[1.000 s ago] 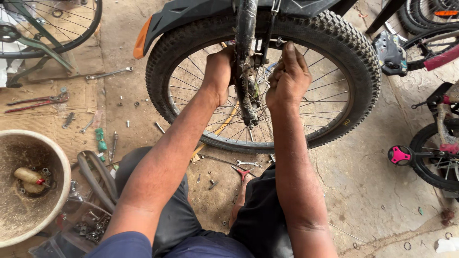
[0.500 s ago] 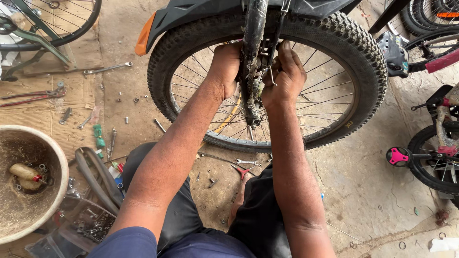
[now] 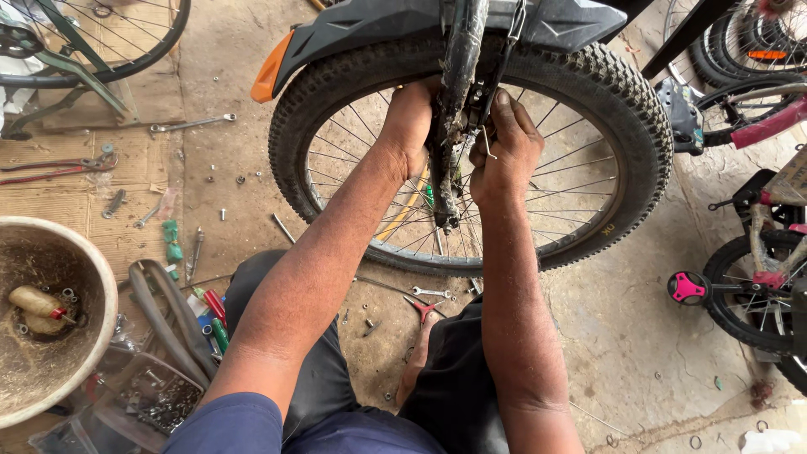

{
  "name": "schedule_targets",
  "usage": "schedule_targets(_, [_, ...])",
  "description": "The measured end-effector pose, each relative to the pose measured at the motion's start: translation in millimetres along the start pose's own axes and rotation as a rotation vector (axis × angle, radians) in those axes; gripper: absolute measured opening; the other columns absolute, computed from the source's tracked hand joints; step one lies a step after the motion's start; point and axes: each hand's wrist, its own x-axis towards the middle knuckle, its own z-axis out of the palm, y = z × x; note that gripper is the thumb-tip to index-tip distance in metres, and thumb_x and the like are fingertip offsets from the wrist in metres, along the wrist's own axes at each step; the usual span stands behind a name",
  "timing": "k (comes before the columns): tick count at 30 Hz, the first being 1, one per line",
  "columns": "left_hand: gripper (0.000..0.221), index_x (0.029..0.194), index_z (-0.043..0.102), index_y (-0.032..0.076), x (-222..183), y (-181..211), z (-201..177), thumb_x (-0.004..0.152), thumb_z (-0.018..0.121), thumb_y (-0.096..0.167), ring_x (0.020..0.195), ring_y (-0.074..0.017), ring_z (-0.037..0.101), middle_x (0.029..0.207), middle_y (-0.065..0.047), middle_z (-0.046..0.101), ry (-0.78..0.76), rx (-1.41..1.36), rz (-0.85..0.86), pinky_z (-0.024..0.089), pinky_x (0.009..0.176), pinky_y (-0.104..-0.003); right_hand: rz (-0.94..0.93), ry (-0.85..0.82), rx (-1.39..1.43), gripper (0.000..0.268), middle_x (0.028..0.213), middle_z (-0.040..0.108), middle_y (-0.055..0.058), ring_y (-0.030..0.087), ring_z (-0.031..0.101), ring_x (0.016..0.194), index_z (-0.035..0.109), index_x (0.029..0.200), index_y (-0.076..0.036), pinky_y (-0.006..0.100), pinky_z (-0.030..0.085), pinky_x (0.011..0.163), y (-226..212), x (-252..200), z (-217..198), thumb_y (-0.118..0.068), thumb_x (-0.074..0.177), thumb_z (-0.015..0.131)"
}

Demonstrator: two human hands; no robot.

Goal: The person repairs a bicycle brake assembly by hand using a wrench and a screwdriver to tighten components on the front fork.

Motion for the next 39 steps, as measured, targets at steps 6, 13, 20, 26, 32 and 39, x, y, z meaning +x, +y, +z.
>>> schedule_targets(6, [0.02,0.09,0.07,0.007,-1,-1,0,0.095,0.059,0.023,0.073,-0.0154,0.06,0.079,-0.004,0.066,0.009,0.038,0.039,0.051,0.071,-0.037,-0.225,0.076,-0.197,0.03,0.074,0.057,-0.003,0.005,0.046,0.061,0.076,0.113,0.0,0.023,0.031,0.046,12,-2,-8,-0.027,0.099,0.075])
schedule_targets(13, [0.024,0.094,0.073,0.005,0,5,0,0.096,0.055,0.021,0.079,-0.0154,0.064,0.083,-0.005,0.07,-0.034,0.054,0.01,0.055,0.076,-0.036,-0.448,-0.055,-0.198,0.025,0.098,0.077,0.012,0.016,0.073,0.091,0.074,0.111,0.003,0.031,0.061,0.084,20,-3,-12,-0.019,0.1,0.077])
schedule_targets(20, [0.025,0.096,0.073,0.004,-2,10,-2,0.097,0.054,0.02,0.081,-0.016,0.066,0.086,-0.006,0.071,-0.061,-0.009,0.008,0.056,0.079,-0.037,-0.462,-0.07,-0.356,0.024,0.098,0.077,0.011,0.016,0.072,0.093,0.075,0.113,0.004,0.031,0.06,0.087,13,-11,-10,-0.017,0.102,0.072])
schedule_targets(26, [0.026,0.093,0.073,0.003,-1,10,-5,0.096,0.054,0.021,0.078,-0.0174,0.065,0.083,-0.008,0.071,-0.141,-0.027,-0.001,0.054,0.074,-0.037,-0.474,-0.087,-0.373,0.024,0.102,0.075,0.012,0.018,0.072,0.096,0.074,0.115,0.005,0.033,0.061,0.09,8,-10,-8,-0.014,0.101,0.072])
schedule_targets(32, [0.025,0.091,0.072,0.004,-1,8,-2,0.101,0.056,0.021,0.078,-0.0159,0.059,0.081,-0.005,0.065,-0.14,0.017,0.05,0.05,0.074,-0.037,-0.478,-0.09,-0.382,0.024,0.101,0.077,0.012,0.017,0.073,0.095,0.074,0.115,0.005,0.033,0.062,0.09,10,-8,-7,-0.015,0.102,0.071])
schedule_targets(39, [0.026,0.093,0.072,0.005,-10,16,6,0.099,0.053,0.023,0.081,-0.0176,0.064,0.083,-0.006,0.068,-0.134,0.086,0.064,0.053,0.077,-0.038,-0.37,-0.111,-0.302,0.028,0.102,0.077,0.012,0.016,0.072,0.097,0.073,0.117,0.006,0.031,0.06,0.093,9,-8,-10,-0.017,0.102,0.071])
